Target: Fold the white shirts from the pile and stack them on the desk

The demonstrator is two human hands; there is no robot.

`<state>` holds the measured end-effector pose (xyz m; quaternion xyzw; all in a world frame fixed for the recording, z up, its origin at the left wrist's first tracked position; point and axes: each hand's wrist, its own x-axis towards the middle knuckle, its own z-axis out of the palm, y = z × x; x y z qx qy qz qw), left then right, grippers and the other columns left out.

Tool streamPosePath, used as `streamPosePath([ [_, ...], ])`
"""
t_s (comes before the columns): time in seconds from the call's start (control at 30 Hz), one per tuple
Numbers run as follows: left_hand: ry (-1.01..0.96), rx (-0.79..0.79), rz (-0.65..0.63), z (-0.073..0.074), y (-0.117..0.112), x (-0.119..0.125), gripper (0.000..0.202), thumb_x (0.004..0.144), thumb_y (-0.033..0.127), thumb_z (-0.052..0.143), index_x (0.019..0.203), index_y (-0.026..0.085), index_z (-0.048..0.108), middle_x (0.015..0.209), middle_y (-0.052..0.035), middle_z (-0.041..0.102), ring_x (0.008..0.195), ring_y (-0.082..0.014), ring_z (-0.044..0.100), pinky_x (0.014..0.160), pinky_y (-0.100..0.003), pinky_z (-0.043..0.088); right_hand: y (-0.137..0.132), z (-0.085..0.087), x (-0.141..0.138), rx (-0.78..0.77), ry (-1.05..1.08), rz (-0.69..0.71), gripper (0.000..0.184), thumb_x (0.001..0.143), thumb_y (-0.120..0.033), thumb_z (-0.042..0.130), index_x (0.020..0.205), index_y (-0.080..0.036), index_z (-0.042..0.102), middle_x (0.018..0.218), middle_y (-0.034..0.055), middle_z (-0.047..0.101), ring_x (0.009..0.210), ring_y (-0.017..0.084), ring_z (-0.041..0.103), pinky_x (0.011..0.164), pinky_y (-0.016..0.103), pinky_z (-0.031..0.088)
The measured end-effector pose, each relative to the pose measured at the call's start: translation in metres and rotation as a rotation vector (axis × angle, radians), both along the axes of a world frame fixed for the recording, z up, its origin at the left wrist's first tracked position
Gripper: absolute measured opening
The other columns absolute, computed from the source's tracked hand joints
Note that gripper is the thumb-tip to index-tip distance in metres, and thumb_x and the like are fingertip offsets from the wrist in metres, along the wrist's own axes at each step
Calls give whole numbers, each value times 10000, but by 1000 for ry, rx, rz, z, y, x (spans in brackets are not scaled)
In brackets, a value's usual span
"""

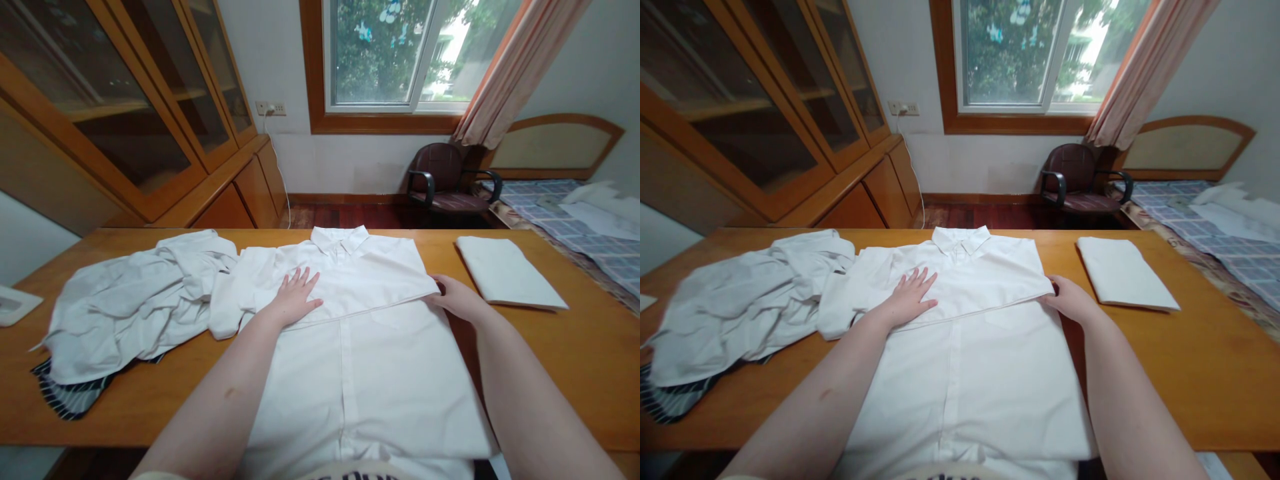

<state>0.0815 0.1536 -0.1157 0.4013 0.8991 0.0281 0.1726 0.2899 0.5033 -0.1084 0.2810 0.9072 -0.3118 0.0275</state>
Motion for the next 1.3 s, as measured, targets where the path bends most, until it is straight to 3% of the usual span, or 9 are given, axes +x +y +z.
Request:
streamPosePath([
  [0.07,3,0,-1,0,0,0,754,856,576,377,1485,229,150,1549,-93,37,1411,-280,-47,1120,-493,26,9,2,6,-192,69,-1,509,718,-448,652,1161,-204,594,1060,73,673,893,221,626,758,281,474],
  [0.13,10,2,-2,-1,0,0,754,854,579,382,1484,228,159,1548,-94,45,1412,-281,-42,1120,-497,31,16,1,4,-219,97,-155,464,785,-531,540,1075,-180,628,977,85,689,782,198,635,682,271,479],
  [0.23,19,7,-4,-3,0,-1,754,853,583,383,1482,225,171,1548,-95,47,1412,-283,-36,1121,-500,37,21,-3,-14,-28,72,-330,434,797,-557,492,856,-161,657,802,99,693,670,195,616,586,270,442],
  [0.33,29,13,-3,-4,-1,-1,753,854,584,378,1482,226,170,1548,-96,43,1412,-282,-35,1121,-499,39,20,-6,-40,159,4,-308,391,742,-560,563,742,-177,642,697,81,673,649,205,600,561,276,397],
  [0.5,29,22,-5,-5,-1,-1,752,854,591,372,1482,229,173,1548,-97,47,1413,-285,-24,1121,-498,43,25,-13,-62,270,-38,-247,257,768,-433,571,752,-190,652,758,77,684,706,210,607,574,273,378],
  [0.73,23,18,-8,-6,-1,-2,755,852,601,371,1482,239,164,1549,-93,33,1412,-286,-35,1118,-505,40,38,-20,-59,376,27,-411,341,873,-323,412,995,-128,665,967,169,678,905,263,620,747,329,441],
  [0.9,23,10,-10,-6,-1,-2,756,854,602,367,1482,240,154,1550,-93,23,1412,-282,-40,1117,-503,35,36,-4,-87,402,234,-23,316,878,-252,434,1131,-181,609,1191,113,615,1089,230,559,907,309,411],
  [1.03,21,23,-8,-7,-1,-2,748,856,589,372,1483,245,152,1549,-92,19,1413,-282,-33,1117,-504,40,39,4,-117,291,143,251,346,846,-293,533,1180,-224,591,1167,62,639,1029,195,591,872,258,424],
  [1.3,6,27,-12,-7,-2,-3,750,855,591,377,1484,255,144,1551,-88,20,1412,-281,-35,1119,-504,35,76,10,-143,355,-109,185,197,780,-361,614,775,-174,677,763,50,681,700,171,597,620,236,404],
])
